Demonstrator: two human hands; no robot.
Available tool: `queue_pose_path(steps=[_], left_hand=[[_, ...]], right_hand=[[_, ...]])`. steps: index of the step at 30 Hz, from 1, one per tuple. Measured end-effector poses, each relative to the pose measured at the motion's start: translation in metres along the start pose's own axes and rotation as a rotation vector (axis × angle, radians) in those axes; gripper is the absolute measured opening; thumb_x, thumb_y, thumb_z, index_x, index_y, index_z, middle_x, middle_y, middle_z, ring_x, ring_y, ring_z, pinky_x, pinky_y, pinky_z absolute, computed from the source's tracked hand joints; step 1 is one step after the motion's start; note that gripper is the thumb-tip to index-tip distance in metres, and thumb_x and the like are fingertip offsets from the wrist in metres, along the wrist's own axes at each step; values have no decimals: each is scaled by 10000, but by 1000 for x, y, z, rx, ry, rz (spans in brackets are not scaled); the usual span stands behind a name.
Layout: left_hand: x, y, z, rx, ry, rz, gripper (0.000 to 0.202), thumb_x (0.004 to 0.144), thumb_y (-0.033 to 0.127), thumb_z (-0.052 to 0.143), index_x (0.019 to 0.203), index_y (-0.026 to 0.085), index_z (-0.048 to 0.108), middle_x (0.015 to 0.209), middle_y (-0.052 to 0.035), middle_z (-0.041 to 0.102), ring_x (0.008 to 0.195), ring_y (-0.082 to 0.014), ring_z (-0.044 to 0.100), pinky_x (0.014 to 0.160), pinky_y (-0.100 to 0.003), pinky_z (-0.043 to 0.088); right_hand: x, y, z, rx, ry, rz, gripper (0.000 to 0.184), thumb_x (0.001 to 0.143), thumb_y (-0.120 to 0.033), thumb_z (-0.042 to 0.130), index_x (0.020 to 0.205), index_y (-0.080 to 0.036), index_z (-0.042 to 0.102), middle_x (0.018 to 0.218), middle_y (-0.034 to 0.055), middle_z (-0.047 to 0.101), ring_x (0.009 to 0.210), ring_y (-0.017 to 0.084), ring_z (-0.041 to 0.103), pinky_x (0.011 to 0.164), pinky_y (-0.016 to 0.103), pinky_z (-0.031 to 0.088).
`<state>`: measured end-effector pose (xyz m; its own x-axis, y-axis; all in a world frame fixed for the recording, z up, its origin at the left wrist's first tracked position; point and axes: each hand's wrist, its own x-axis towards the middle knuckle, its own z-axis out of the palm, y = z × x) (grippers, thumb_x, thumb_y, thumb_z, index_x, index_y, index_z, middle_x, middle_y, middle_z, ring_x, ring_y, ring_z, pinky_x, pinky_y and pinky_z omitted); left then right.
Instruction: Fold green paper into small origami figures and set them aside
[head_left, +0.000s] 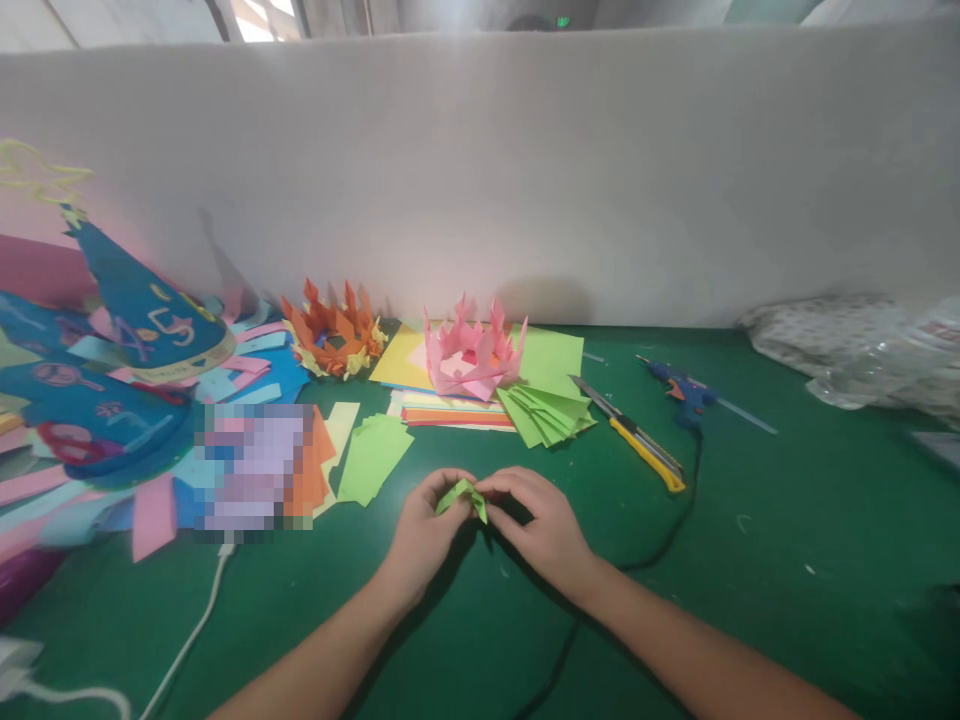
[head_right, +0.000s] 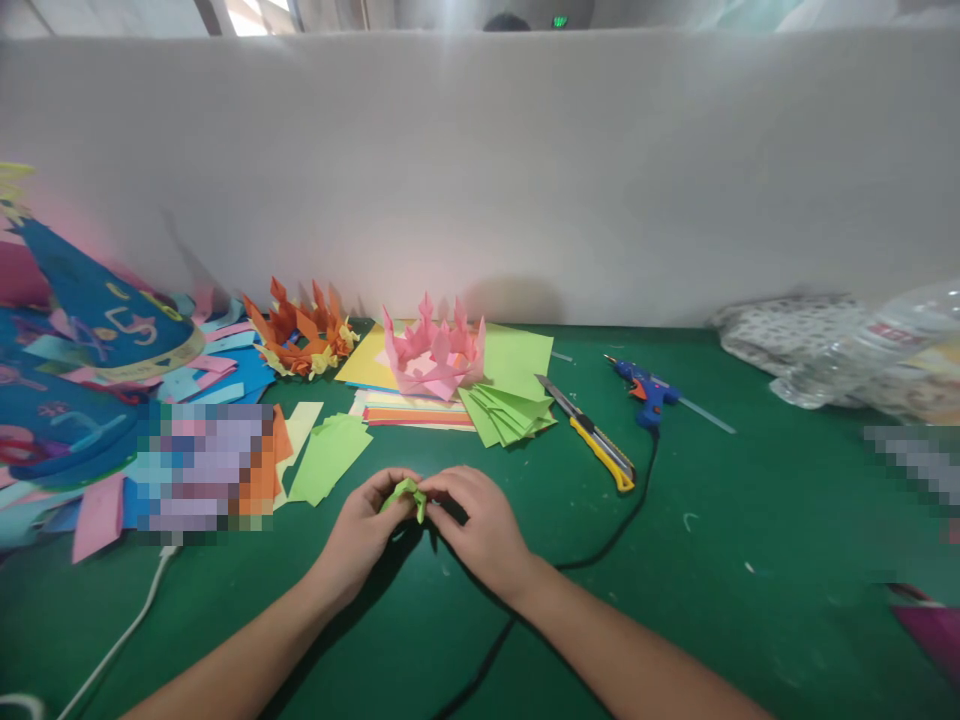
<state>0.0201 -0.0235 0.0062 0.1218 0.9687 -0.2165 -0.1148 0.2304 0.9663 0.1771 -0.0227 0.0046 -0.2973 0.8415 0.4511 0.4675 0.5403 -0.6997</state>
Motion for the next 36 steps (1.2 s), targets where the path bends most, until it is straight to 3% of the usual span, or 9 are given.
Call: queue_pose_path(steps=[15, 21, 28, 36], left_hand=[[-1, 2, 2, -28, -15, -31, 240, 671, 349, 714, 734, 148, 599, 657, 9, 585, 625, -111, 548, 625, -214, 430], [-2, 2, 3, -22, 1, -35, 264, 692, 369, 704, 796, 134, 643, 733, -30, 651, 685, -134, 585, 695, -243, 457], [-4, 3, 4, -97, -11, -31, 305, 669, 378, 733, 852, 146, 657, 855, -55, 672, 804, -165, 607, 781, -276, 473], [-3, 0, 5, -93, -44, -8, 272, 668, 370, 735, 802, 147, 656, 772, -42, 642, 742, -157, 592, 773, -303, 488]], right_hand=[[0, -2, 0, 41, 49, 48, 89, 795, -161, 587, 832, -223, 639, 771, 13, 672, 723, 161, 628, 669, 271, 500], [-1, 2, 0, 55, 54, 94, 103, 782, -145, 597, 839, -218, 642, 796, 13, 673, 740, 160, 625, 699, 276, 497], [2, 1, -2, 209, 60, 225, 42, 790, -223, 601, 801, -190, 624, 771, 25, 650, 714, 154, 618, 658, 259, 512], [3, 5, 2, 477, 7, 372, 87, 752, -256, 605, 757, -183, 558, 701, -7, 568, 646, 126, 566, 607, 239, 493]])
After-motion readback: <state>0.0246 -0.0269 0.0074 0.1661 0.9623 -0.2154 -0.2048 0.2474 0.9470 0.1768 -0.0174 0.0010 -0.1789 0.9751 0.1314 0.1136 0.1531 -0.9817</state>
